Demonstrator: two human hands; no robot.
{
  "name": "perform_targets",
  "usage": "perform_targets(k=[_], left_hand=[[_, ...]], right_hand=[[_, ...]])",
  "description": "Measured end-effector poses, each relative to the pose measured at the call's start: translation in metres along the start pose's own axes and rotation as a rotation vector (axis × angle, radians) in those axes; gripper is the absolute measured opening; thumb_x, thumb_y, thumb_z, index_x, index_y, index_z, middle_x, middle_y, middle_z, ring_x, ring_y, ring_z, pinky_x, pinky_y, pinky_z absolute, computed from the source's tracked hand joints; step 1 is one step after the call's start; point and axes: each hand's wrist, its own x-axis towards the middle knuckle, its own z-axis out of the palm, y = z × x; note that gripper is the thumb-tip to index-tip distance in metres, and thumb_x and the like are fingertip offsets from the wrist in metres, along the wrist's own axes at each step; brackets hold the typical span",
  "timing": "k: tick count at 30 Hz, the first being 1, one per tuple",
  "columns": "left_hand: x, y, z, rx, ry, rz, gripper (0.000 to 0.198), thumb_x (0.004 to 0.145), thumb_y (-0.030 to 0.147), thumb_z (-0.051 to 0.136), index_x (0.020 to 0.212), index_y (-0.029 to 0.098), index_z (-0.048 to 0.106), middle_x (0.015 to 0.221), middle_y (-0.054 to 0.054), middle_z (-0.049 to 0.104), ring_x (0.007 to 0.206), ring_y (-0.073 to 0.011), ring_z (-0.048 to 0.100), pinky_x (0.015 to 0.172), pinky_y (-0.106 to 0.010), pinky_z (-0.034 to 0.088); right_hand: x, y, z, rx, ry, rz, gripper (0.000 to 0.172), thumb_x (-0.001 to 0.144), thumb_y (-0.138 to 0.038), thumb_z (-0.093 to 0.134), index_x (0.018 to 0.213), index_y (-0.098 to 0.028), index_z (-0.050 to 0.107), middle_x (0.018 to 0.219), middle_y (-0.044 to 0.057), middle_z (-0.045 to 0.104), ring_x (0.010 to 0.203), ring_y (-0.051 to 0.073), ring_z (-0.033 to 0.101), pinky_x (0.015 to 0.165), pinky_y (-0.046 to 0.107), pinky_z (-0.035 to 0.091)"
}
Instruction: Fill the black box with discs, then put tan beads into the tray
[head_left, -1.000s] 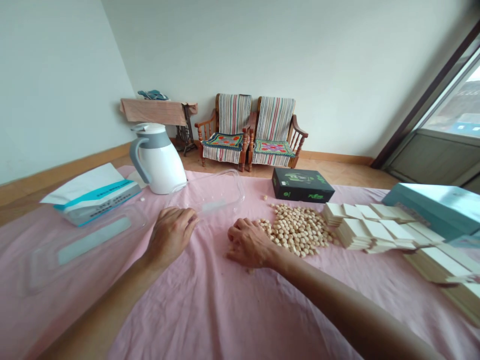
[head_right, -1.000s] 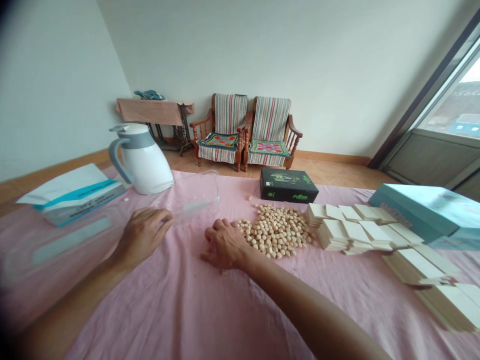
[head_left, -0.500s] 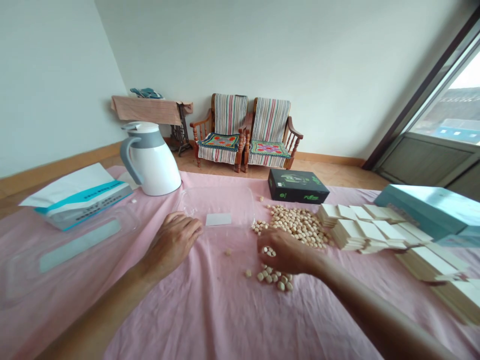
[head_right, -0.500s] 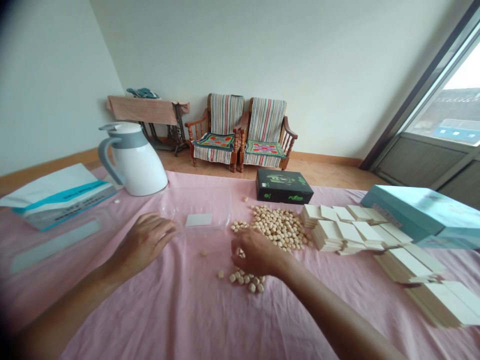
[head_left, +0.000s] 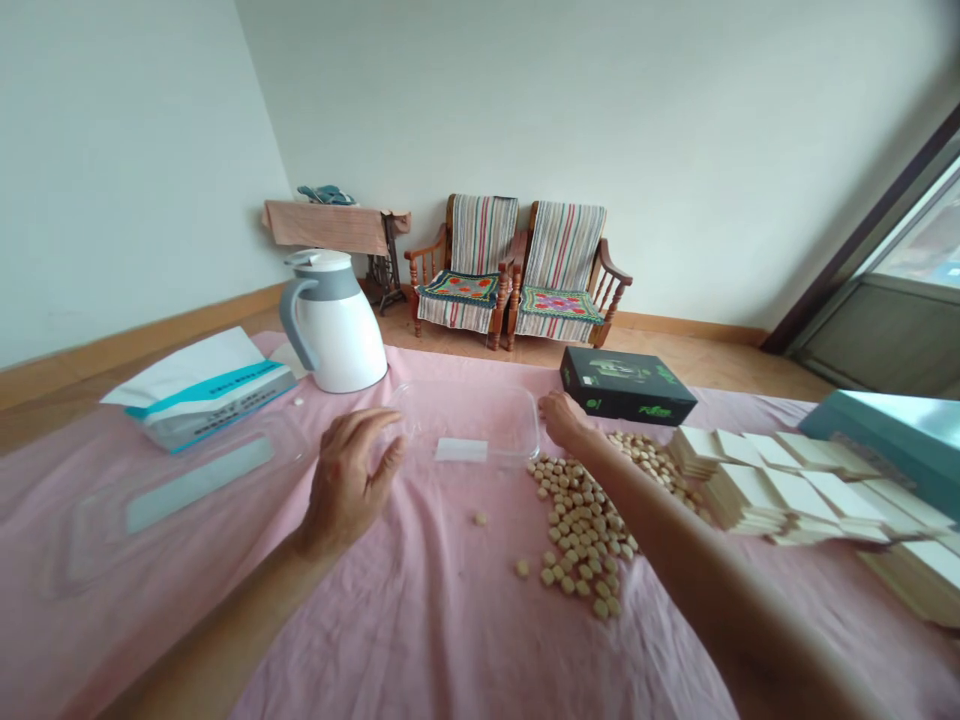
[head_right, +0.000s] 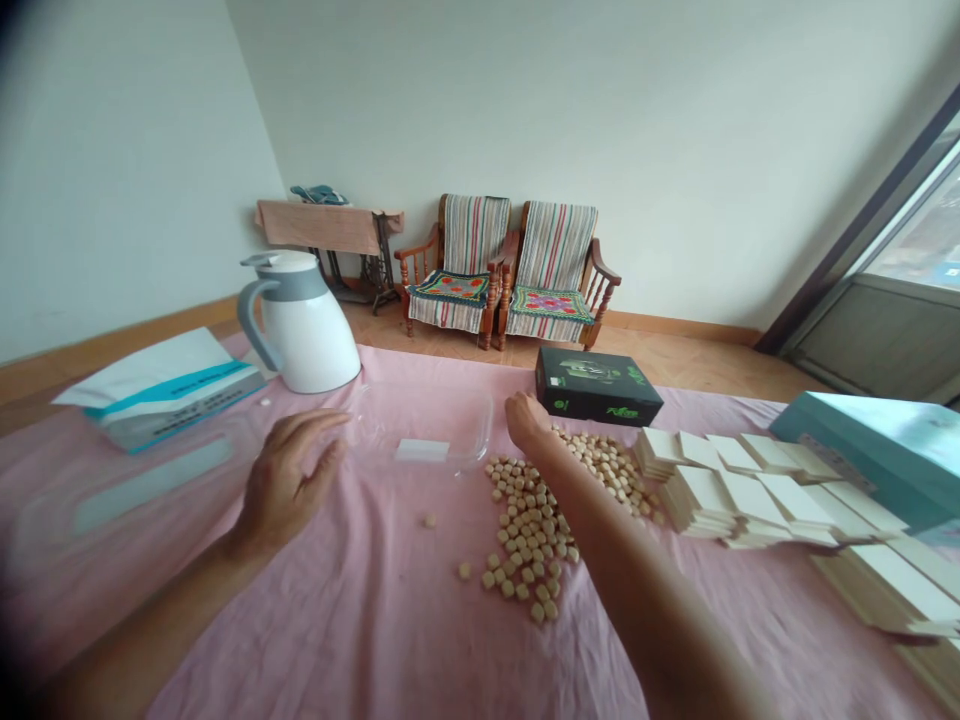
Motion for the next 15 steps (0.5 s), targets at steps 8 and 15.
perform_targets(k=[8, 15], left_hand=[[-0.016, -0.022, 0.036, -0.574, 0.065, -0.753, 0.049, 0.085, 0.050, 0.052, 0.126, 0.022, 0.052, 0.135, -0.008, 0.050, 0.128, -0.0249, 0.043, 0.107, -0.040, 0.033], [-0.021, -0.012, 0.048, -0.966, 0.063, -0.995, 0.037, 0.087, 0.035, 0.047, 0.120, 0.022, 0.058, 0.138, -0.006, 0.050, 0.131, -0.0199, 0.041, 0.109, -0.036, 0.032]], right_hand=[[-0.018, 0.005, -0.028, 0.092, 0.233, 0.090, 0.025, 0.079, -0.011, 0.047, 0.091, -0.013, 0.068, 0.092, 0.011, 0.067, 0.083, 0.018, 0.063, 0.071, 0.025, 0.046], [-0.042, -0.049, -0.070, 0.612, 0.352, -0.284, 0.015, 0.075, -0.020, 0.056, 0.082, -0.016, 0.068, 0.070, 0.001, 0.067, 0.061, 0.011, 0.059, 0.063, 0.022, 0.046]])
